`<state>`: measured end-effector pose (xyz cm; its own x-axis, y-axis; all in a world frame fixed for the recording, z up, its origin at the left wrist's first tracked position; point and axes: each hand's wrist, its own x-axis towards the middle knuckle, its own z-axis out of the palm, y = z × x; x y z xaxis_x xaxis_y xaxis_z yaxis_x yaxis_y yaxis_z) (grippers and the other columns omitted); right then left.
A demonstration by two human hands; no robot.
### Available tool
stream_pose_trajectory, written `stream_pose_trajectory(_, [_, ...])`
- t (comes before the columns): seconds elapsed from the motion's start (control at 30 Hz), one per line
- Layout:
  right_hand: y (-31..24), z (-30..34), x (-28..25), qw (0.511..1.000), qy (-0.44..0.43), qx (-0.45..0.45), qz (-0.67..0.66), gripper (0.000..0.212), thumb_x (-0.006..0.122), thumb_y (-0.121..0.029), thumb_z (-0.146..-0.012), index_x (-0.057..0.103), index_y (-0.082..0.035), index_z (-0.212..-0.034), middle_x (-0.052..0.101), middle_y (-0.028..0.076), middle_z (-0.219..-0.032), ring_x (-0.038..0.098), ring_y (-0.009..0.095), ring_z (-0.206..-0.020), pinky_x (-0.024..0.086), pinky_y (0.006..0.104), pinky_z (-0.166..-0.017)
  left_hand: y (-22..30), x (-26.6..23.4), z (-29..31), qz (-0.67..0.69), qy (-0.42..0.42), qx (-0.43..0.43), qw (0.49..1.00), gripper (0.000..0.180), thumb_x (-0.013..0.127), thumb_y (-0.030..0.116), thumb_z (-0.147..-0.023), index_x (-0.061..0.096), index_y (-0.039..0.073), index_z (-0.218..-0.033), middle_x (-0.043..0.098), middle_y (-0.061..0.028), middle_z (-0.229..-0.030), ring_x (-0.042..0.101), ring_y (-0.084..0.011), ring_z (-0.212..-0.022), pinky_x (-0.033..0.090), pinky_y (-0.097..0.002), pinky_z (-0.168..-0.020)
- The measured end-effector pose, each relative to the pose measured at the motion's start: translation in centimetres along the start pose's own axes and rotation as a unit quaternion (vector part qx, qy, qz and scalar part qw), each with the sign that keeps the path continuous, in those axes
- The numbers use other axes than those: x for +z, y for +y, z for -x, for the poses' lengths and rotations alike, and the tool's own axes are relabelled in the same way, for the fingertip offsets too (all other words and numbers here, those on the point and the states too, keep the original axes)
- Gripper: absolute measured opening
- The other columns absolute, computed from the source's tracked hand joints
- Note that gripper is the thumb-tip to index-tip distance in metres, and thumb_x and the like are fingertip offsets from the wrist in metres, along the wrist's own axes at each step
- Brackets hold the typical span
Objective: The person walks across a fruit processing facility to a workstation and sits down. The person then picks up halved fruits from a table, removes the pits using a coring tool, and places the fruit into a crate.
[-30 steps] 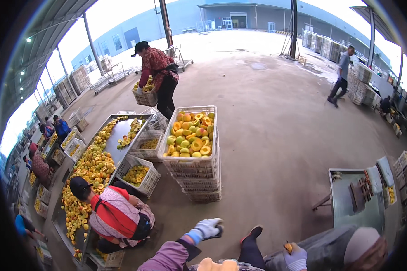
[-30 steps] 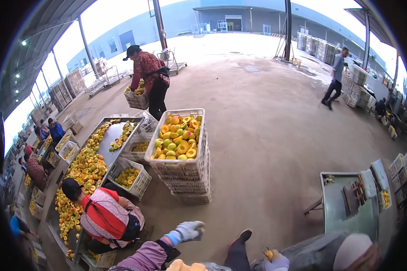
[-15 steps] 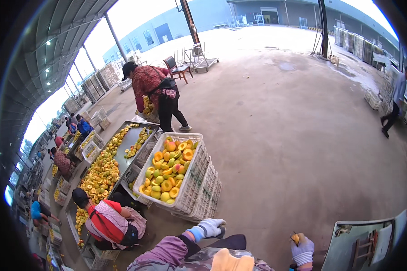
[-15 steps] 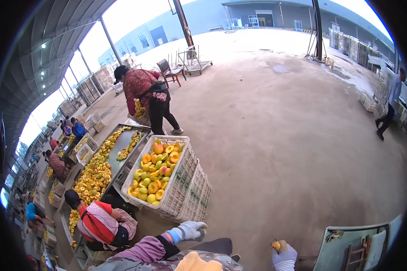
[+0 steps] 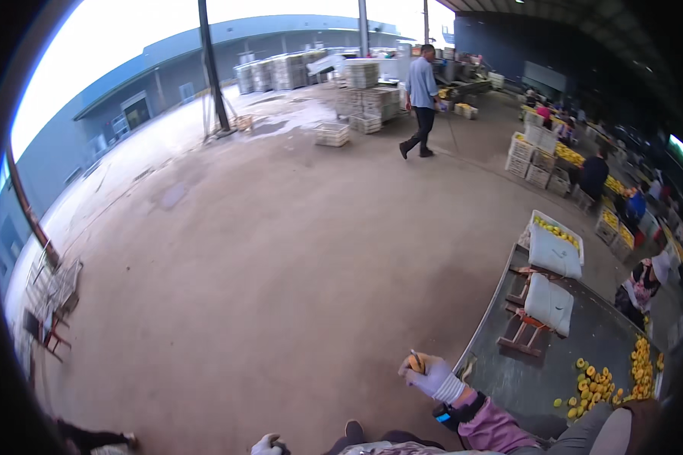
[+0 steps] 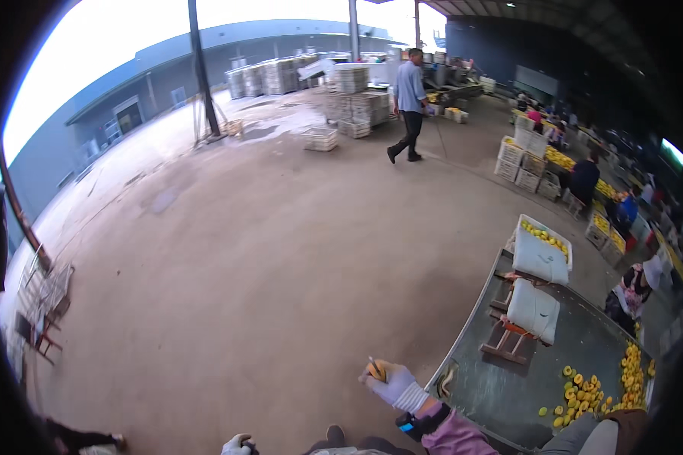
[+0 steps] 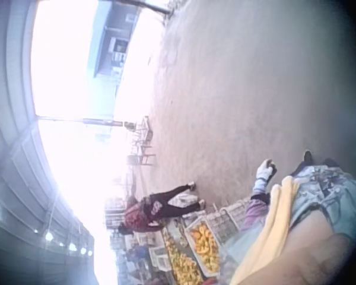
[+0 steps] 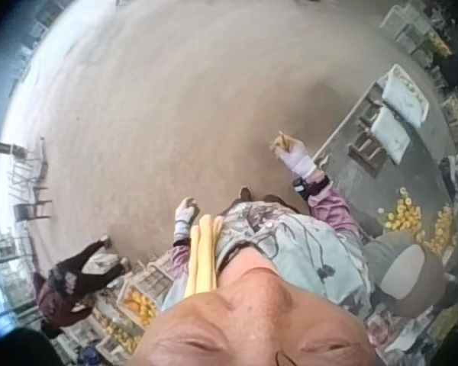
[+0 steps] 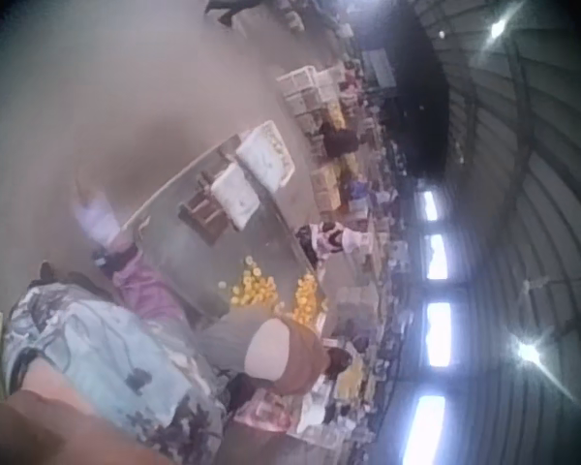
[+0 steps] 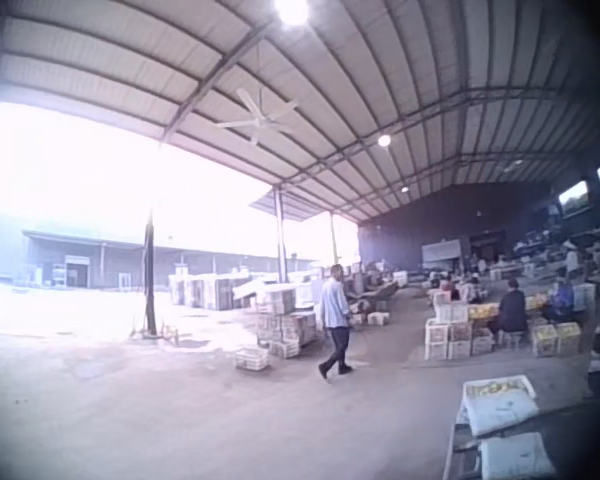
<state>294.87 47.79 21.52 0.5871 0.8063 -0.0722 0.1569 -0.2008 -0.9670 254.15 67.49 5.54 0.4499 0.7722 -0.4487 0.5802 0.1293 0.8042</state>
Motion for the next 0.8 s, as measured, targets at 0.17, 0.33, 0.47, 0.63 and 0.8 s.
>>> stream_pose_trajectory(0.17, [2.6, -4.1, -3.0, 0.973, 0.088, 0.115, 0.179, 0.02, 0.066, -0.025, -0.083, 0.063, -0.006, -0.085, 0.064, 0.007, -0.074, 0.061, 0.019, -0.068, 0.049, 0.0349, -0.07, 19.7, 2.5, -12.5, -0.324, -0.06, 0.2, 0.923, 0.032, 0.056, 0.023, -0.085, 0.06, 0.008, -0.112, 0.068, -0.0148, -0.09, 0.067, -0.0257, -0.076, 0.053, -0.0356, -0.071])
stream_pose_trajectory(0.33, [7.8, -13.2, -5.9, 0.972, 0.202, 0.079, -0.085, 0.017, 0.063, -0.017, -0.085, 0.061, -0.001, -0.09, 0.063, 0.007, -0.079, 0.06, 0.015, -0.074, 0.05, 0.0304, -0.072, 33.1, 7.7, -23.9, -0.239, -0.193, 0.219, 0.926, 0.034, 0.056, 0.027, -0.087, 0.059, 0.009, -0.115, 0.068, -0.0119, -0.082, 0.067, -0.0232, -0.073, 0.052, -0.0344, -0.07])
stream_pose_trajectory(0.47, [7.7, -27.3, -9.4, 0.975, 0.189, 0.074, -0.087, 0.017, 0.06, -0.016, -0.086, 0.062, -0.001, -0.096, 0.065, 0.006, -0.088, 0.06, 0.014, -0.077, 0.05, 0.0276, -0.073, 37.9, 12.3, -33.6, -0.177, -0.243, 0.218, 0.928, 0.036, 0.059, 0.026, -0.088, 0.058, 0.008, -0.118, 0.069, -0.0122, -0.084, 0.067, -0.0185, -0.068, 0.053, -0.0313, -0.066])
stream_pose_trajectory(0.63, [6.7, -46.7, -10.6, 0.996, 0.005, 0.072, -0.053, 0.029, 0.058, -0.012, -0.088, 0.055, -0.003, -0.115, 0.064, 0.008, -0.106, 0.061, 0.013, -0.085, 0.05, 0.0273, -0.077, 47.9, 15.9, -43.2, -0.148, -0.303, 0.105, 0.935, 0.037, 0.061, 0.026, -0.087, 0.058, 0.007, -0.119, 0.068, -0.0101, -0.091, 0.065, -0.0162, -0.077, 0.053, -0.0304, -0.071])
stream_pose_trajectory(0.8, [-0.4, -62.1, -10.3, 0.984, -0.171, -0.054, -0.02, 0.042, 0.057, -0.03, -0.09, 0.051, -0.011, -0.127, 0.058, 0.012, -0.116, 0.059, 0.023, -0.1, 0.047, 0.0317, -0.088, 56.2, 18.8, -53.2, 0.079, -0.328, 0.154, 0.929, 0.038, 0.061, 0.019, -0.087, 0.055, 0.007, -0.122, 0.064, -0.0122, -0.107, 0.06, -0.0168, -0.101, 0.05, -0.0327, -0.084])
